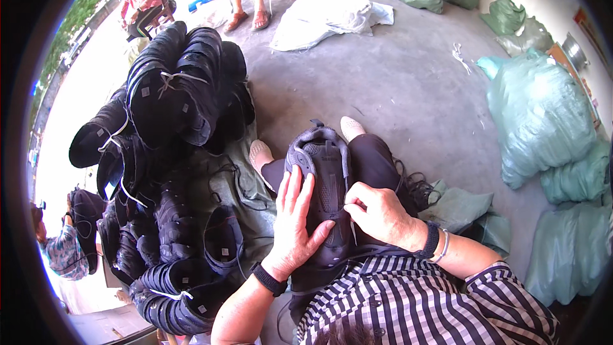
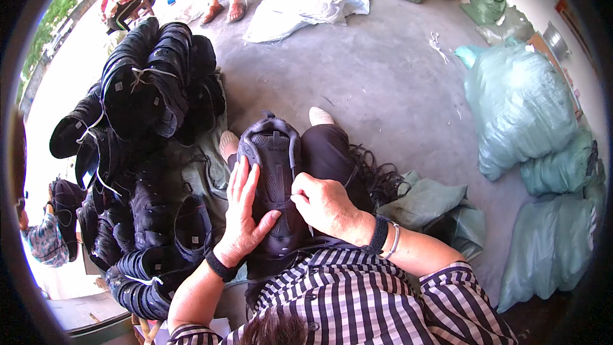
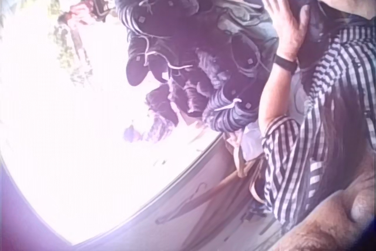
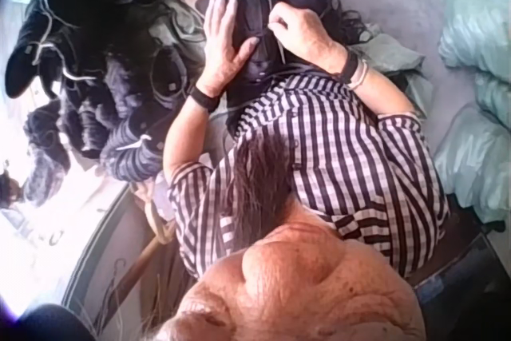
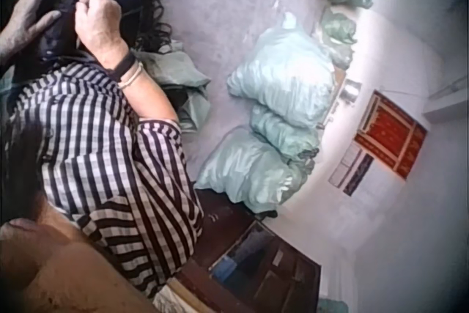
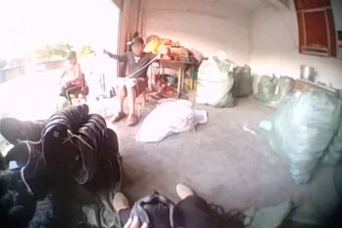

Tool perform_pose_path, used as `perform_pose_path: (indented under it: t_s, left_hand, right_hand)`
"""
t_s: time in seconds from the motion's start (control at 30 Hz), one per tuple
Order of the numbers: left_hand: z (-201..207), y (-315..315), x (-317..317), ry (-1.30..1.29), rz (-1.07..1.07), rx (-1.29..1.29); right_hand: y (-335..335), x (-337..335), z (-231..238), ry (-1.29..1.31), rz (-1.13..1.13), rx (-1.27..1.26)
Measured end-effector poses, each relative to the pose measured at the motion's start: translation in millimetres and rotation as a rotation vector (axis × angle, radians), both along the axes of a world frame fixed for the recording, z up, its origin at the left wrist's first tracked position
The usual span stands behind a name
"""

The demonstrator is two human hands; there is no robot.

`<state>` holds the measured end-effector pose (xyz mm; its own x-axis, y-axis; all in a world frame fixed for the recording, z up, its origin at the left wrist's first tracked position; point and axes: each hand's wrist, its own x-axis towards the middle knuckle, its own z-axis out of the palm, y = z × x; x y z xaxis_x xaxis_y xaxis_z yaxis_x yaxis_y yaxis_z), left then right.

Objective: Lace up black athletic shoes by hand while sitting.

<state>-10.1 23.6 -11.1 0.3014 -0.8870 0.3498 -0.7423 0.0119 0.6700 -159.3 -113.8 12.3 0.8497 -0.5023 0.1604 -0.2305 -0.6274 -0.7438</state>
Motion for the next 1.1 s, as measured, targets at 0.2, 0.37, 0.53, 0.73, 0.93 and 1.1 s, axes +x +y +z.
perform_pose_path:
  t_s: [0.2, 0.37, 0.53, 0.73, 0.93, 1.1]
  left_hand:
    - [1.0, 2.6, -2.3, 0.010, 0.015, -0.015]
    - [-4.0, 3.8, -1.1, 0.030, 0.014, -0.028]
    - [-2.4, 3.9, -2.7, 0.044, -0.001, -0.007]
    - [-3.7, 4.0, -1.7, 0.040, 0.028, -0.032]
    - [-11.4, 9.9, -4.5, 0.113, 0.021, -0.040]
    - [-10.4, 11.6, -4.4, 0.130, 0.034, -0.024]
  right_hand:
    - [3.4, 4.5, -1.8, 0.022, -0.025, -0.010]
    - [0.1, 6.6, -7.2, 0.034, -0.003, 0.084]
    - [-3.7, 7.5, -4.9, 0.056, -0.004, 0.781]
    - [7.9, 13.8, -6.2, 0.054, 0.026, 0.118]
    - [7.8, -3.8, -8.0, 0.001, -0.053, 0.123]
    - [9.5, -0.2, -10.3, -0.033, -0.004, 0.002]
